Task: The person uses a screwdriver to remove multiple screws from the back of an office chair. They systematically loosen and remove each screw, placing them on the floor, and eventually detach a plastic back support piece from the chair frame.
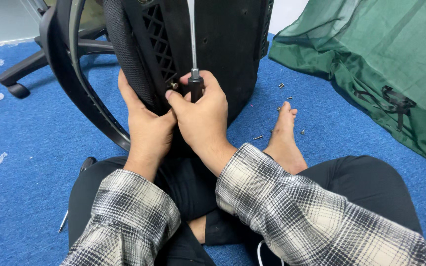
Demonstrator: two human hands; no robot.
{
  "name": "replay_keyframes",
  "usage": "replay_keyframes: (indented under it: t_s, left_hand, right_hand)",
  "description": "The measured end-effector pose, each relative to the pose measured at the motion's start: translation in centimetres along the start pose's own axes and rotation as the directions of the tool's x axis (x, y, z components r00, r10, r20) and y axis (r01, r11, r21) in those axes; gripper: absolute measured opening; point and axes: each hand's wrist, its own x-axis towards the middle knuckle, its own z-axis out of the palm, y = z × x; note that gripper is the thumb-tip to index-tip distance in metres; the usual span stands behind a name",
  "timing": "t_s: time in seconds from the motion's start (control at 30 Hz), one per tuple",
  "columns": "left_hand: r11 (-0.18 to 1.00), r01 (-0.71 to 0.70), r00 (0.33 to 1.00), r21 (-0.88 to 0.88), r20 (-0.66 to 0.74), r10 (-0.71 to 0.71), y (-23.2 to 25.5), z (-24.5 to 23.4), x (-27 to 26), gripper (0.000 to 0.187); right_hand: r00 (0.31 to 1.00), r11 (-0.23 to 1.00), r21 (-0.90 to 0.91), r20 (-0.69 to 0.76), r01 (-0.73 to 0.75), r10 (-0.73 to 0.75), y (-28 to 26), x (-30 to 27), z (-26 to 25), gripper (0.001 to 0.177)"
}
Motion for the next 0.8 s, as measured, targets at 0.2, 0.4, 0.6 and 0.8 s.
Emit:
replay_keyframes:
  t_s: [0.2, 0.4, 0.6, 0.8]
  left_hand:
    - [0.995, -0.034, 0.999, 0.093, 0.01, 0.033, 0.26, -0.06, -0.02, 0.109]
    - [0.999, 0.048, 0.999, 0.016, -0.018, -0.047, 0.5, 0.21, 0.0, 0.106]
    - [0.998, -0.003, 0.999, 0.055, -0.037, 0.005, 0.5, 0.23, -0.12, 0.105]
    - [0.998, -0.034, 0.999, 0.05, -0.009, 0.034, 0.2, 0.08, -0.26, 0.107]
  right_hand:
    - [0.972, 0.972, -0.02, -0.005, -0.235, 0.235, 0.22, -0.01, 0.48, 0.029]
    - [0.997, 0.997, 0.028, -0.039, -0.068, 0.069, 0.18, -0.21, 0.43, 0.024]
    - [0.985, 0.981, 0.098, -0.017, -0.167, 0.169, 0.12, -0.28, 0.67, 0.017]
    - [0.933, 0.908, 0.22, 0.037, -0.357, 0.358, 0.15, -0.2, 0.57, 0.025]
